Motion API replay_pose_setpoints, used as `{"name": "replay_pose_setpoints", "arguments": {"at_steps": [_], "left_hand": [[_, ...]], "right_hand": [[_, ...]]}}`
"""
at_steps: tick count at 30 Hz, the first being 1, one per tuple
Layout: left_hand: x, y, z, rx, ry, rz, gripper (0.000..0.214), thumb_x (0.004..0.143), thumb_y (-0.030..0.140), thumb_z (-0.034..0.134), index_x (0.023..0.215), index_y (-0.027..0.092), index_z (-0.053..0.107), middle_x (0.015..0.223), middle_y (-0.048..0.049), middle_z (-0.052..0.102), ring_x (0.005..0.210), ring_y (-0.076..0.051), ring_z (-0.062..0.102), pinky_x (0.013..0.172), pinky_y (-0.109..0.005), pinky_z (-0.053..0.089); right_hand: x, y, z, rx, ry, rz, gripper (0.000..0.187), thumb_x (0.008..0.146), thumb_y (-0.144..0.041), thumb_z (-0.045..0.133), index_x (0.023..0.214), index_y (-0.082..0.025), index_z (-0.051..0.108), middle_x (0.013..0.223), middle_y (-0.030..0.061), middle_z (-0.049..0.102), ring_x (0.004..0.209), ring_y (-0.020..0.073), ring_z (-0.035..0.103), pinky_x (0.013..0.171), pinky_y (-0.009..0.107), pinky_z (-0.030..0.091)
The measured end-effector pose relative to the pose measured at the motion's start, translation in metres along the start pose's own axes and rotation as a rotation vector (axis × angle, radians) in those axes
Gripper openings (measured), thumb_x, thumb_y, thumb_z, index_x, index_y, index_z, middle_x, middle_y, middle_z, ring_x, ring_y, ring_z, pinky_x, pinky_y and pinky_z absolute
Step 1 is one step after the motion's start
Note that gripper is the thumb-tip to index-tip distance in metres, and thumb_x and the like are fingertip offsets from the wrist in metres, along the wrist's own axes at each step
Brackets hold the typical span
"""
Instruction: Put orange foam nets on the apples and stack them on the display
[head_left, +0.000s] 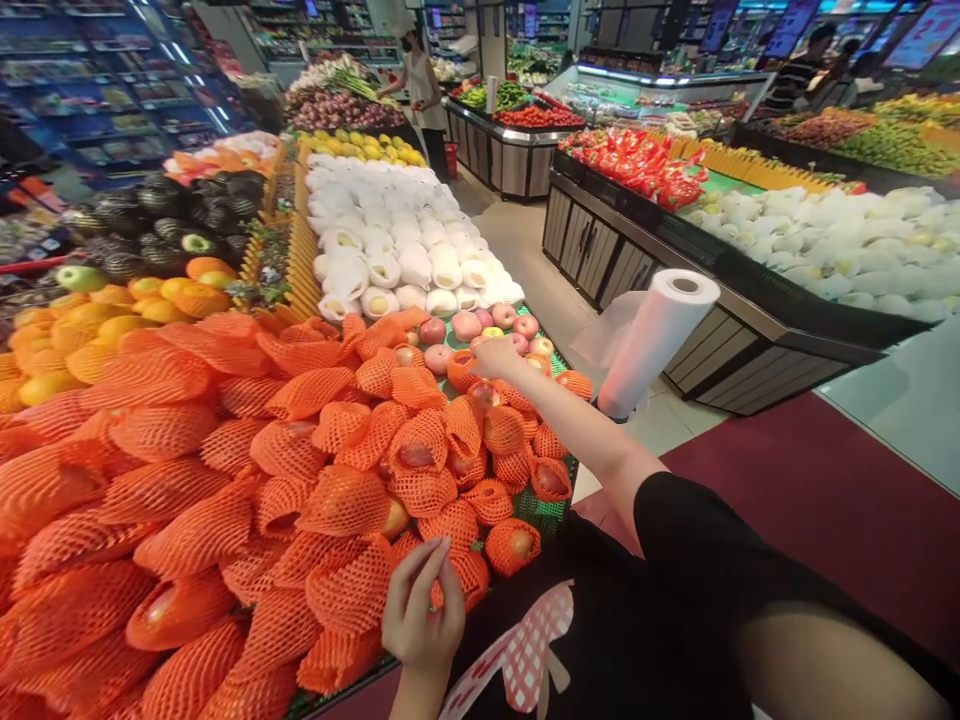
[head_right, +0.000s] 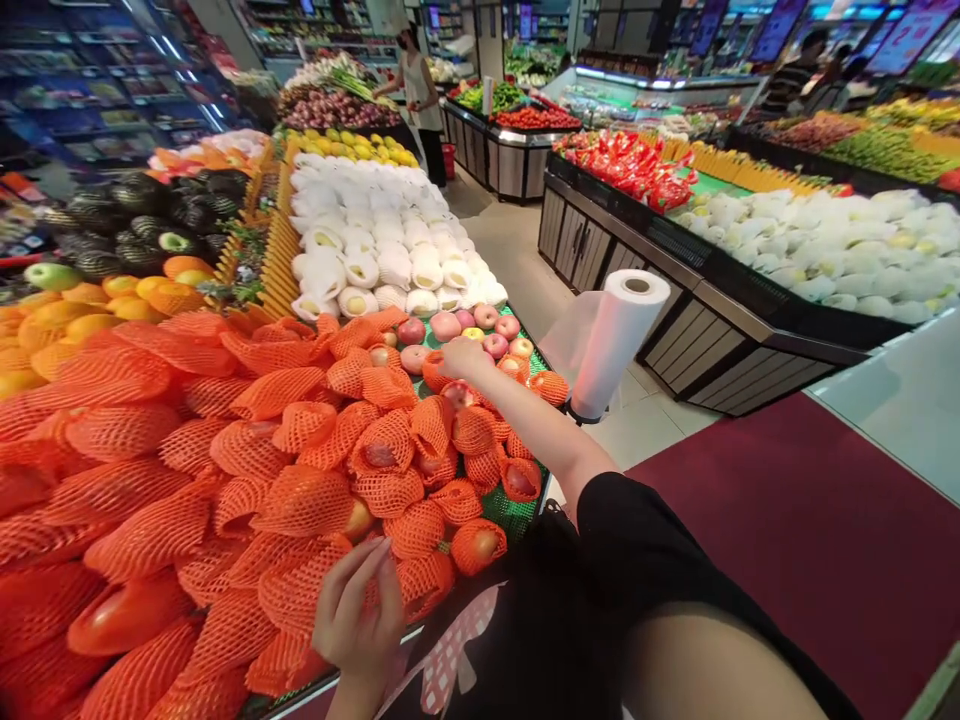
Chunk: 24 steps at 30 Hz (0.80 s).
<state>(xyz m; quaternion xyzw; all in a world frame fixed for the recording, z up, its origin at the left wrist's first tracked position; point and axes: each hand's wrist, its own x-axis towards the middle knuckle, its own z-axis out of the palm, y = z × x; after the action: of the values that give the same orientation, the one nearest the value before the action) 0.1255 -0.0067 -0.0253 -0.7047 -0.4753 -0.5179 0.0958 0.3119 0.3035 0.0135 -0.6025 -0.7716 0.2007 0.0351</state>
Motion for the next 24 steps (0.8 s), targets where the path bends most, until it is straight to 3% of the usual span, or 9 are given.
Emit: {"name": "replay_pose_setpoints", "arguments": {"at_steps": [2,5,10,12,14,17,20,24], "left_hand": [[0.001,0.001,-0.001,-0.01,-0.011,0.005,0.03,0.087,-0.006,0.065,0.109,0.014,0.07,0.099,-0.0078,0.072,0.089,-0.016,0.072,0.077,-0.027,0.062],[0.001,0.002,-0.005,-0.016,-0.016,0.003,0.03,0.087,-0.007,0.064,0.109,0.013,0.07,0.101,-0.0081,0.071,0.091,-0.015,0.072,0.08,-0.026,0.061],[-0.002,-0.001,-0.014,0.017,0.003,-0.026,0.032,0.087,-0.008,0.064,0.111,0.013,0.069,0.103,-0.008,0.07,0.092,-0.015,0.07,0.081,-0.026,0.06],[-0.002,-0.003,-0.013,0.024,0.001,-0.082,0.033,0.088,-0.005,0.063,0.115,0.013,0.068,0.105,-0.0093,0.069,0.095,-0.016,0.069,0.078,-0.025,0.06],[-0.003,-0.005,-0.009,0.017,-0.031,-0.183,0.035,0.091,0.005,0.066,0.124,0.014,0.064,0.112,-0.0125,0.067,0.096,-0.018,0.069,0.069,-0.023,0.06],[-0.008,-0.011,0.003,0.038,-0.114,-0.317,0.054,0.092,0.033,0.072,0.138,0.012,0.054,0.12,-0.019,0.064,0.099,-0.025,0.069,0.066,-0.031,0.062],[-0.016,-0.014,0.016,0.107,-0.188,-0.313,0.061,0.093,0.046,0.064,0.14,0.009,0.049,0.118,-0.0225,0.067,0.102,-0.033,0.072,0.074,-0.042,0.063],[-0.016,-0.011,0.024,0.09,-0.246,-0.251,0.035,0.098,0.031,0.053,0.126,0.012,0.057,0.104,-0.0163,0.075,0.086,-0.027,0.076,0.069,-0.034,0.062]], "right_hand": [[0.002,-0.024,0.007,-0.018,-0.039,-0.105,0.039,0.099,-0.045,0.06,0.102,-0.01,0.076,0.108,0.0131,0.072,0.108,0.0292,0.064,0.092,0.033,0.043],[0.003,-0.052,0.023,-0.037,-0.083,-0.192,0.052,0.097,-0.059,0.06,0.094,-0.01,0.076,0.099,0.0121,0.074,0.093,0.0256,0.065,0.079,0.03,0.042],[-0.02,-0.076,0.037,-0.058,0.032,-0.295,0.03,0.102,-0.037,0.057,0.103,-0.011,0.071,0.111,0.0119,0.07,0.099,0.0218,0.06,0.077,0.027,0.037],[-0.047,-0.082,0.039,-0.016,0.132,-0.419,0.027,0.103,-0.037,0.056,0.096,-0.014,0.068,0.108,0.009,0.068,0.101,0.0198,0.056,0.077,0.026,0.035],[-0.083,-0.084,0.043,0.104,0.235,-0.596,0.033,0.1,-0.042,0.059,0.082,-0.015,0.061,0.091,0.0057,0.063,0.089,0.0175,0.054,0.073,0.027,0.033],[-0.142,-0.08,0.054,0.367,0.182,-0.819,0.043,0.098,-0.045,0.063,0.069,-0.018,0.048,0.073,-0.0008,0.049,0.07,0.0128,0.046,0.065,0.026,0.032],[-0.187,-0.068,0.065,0.507,0.117,-0.817,0.046,0.093,-0.051,0.07,0.069,-0.018,0.048,0.078,0.0,0.05,0.068,0.0126,0.046,0.063,0.026,0.035],[-0.219,-0.046,0.073,0.561,0.088,-0.723,0.022,0.095,-0.038,0.066,0.088,-0.018,0.06,0.092,0.0049,0.059,0.079,0.0162,0.055,0.07,0.027,0.044]]}}
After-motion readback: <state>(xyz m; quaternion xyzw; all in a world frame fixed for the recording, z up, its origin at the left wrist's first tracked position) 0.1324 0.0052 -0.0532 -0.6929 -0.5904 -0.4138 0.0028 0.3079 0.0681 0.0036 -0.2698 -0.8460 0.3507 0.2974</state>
